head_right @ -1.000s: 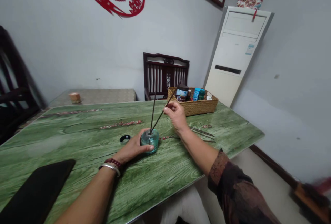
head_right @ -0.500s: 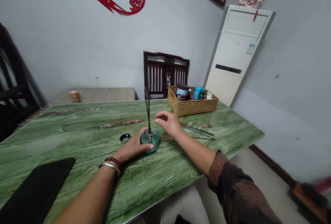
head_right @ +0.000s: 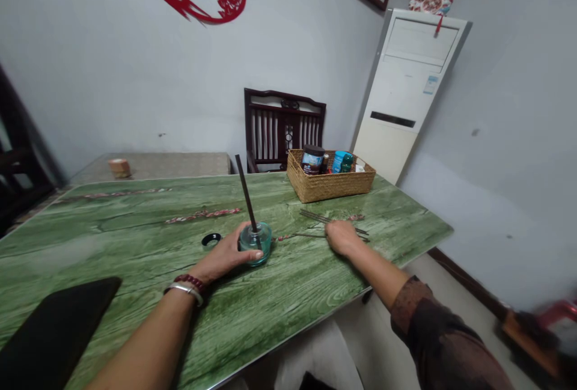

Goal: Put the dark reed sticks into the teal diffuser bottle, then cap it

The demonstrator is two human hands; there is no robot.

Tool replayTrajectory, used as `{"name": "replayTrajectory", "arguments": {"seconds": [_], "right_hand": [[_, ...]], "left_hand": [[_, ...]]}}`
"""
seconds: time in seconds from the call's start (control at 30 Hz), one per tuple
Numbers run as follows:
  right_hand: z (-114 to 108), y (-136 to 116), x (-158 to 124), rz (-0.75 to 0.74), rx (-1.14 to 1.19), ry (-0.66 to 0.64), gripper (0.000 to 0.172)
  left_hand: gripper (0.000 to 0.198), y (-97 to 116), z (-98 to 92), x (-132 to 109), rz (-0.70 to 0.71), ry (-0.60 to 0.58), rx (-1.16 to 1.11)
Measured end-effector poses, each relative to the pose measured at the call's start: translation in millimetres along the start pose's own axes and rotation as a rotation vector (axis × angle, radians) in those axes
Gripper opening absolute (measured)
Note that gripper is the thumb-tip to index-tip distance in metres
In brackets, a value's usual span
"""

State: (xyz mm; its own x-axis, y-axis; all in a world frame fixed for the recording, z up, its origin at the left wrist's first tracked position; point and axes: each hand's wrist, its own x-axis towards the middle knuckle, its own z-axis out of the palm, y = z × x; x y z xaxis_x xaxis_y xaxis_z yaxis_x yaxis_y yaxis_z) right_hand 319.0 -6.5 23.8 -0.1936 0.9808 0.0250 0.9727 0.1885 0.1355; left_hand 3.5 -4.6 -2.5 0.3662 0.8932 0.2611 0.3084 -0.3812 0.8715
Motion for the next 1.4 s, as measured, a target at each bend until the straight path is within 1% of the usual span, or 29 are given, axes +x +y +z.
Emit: {"name": "replayTrajectory", "arguments": {"seconds": [0.07,0.17,0.23,0.27,0.33,0.4,0.43,0.5,0.57,0.6,0.67,0.73,0.83,1.07,1.2,1.4], "right_hand": [[1.2,-0.5,-0.1,0.003,0.004,0.008,0.026],[-4.3,-1.2,-0.9,-0.005,0.020,0.036,0.024],[-12.7,-1.6,-0.2,-0.018,0.071,0.083,0.023],[-18.3,-2.2,1.1,-0.035,0.142,0.130,0.022],[-32.2,-4.8,5.4,-0.087,0.394,0.278,0.017],[-49.3,-10.9,11.4,-0.143,0.739,0.433,0.014],[-58.7,-15.5,14.5,-0.170,0.911,0.480,0.016],[-78.0,-27.4,19.7,-0.225,1.238,0.514,0.022],[-95.9,-41.6,23.4,-0.282,1.499,0.521,0.026],[-103.6,-48.9,24.7,-0.303,1.589,0.534,0.027],[-115.2,-62.5,26.8,-0.331,1.686,0.571,0.028],[-121.1,-73.6,28.9,-0.347,1.713,0.593,0.029],[-119.6,-85.0,33.2,-0.346,1.705,0.582,0.027],[-96.5,-103.4,43.8,-0.317,1.661,0.485,0.027],[-86.1,-112.7,45.0,-0.338,1.613,0.419,0.024],[-71.3,-122.5,45.8,-0.339,1.503,0.311,0.021]], "left_hand": [[0.069,0.0,-0.2,0.0,-0.006,-0.002,0.001],[0.069,1.2,-0.4,-0.5,-0.007,-0.007,-0.004],[0.070,2.2,-0.4,-0.9,-0.008,-0.007,-0.008],[0.070,2.6,-0.3,-0.9,-0.009,-0.004,-0.009],[0.070,2.7,-0.1,-0.8,-0.008,0.006,-0.011],[0.071,1.9,0.1,-0.5,-0.006,0.008,-0.009],[0.071,1.4,0.1,-0.4,-0.002,0.006,-0.007],[0.072,0.4,0.0,-0.2,0.006,-0.001,-0.001],[0.072,0.5,-0.1,-0.4,0.016,-0.008,-0.003],[0.072,1.0,-0.1,-0.6,0.020,-0.009,-0.007],[0.070,2.7,0.1,-1.0,0.022,-0.009,-0.014],[0.068,4.2,0.3,-1.4,0.023,-0.009,-0.016],[0.068,4.7,0.7,-1.7,0.018,-0.004,-0.017],[0.070,1.8,0.5,-1.1,0.015,-0.022,-0.018],[0.070,0.2,0.3,-0.5,0.037,-0.027,0.003],[0.076,-4.6,0.1,0.4,0.048,-0.041,0.042]]}}
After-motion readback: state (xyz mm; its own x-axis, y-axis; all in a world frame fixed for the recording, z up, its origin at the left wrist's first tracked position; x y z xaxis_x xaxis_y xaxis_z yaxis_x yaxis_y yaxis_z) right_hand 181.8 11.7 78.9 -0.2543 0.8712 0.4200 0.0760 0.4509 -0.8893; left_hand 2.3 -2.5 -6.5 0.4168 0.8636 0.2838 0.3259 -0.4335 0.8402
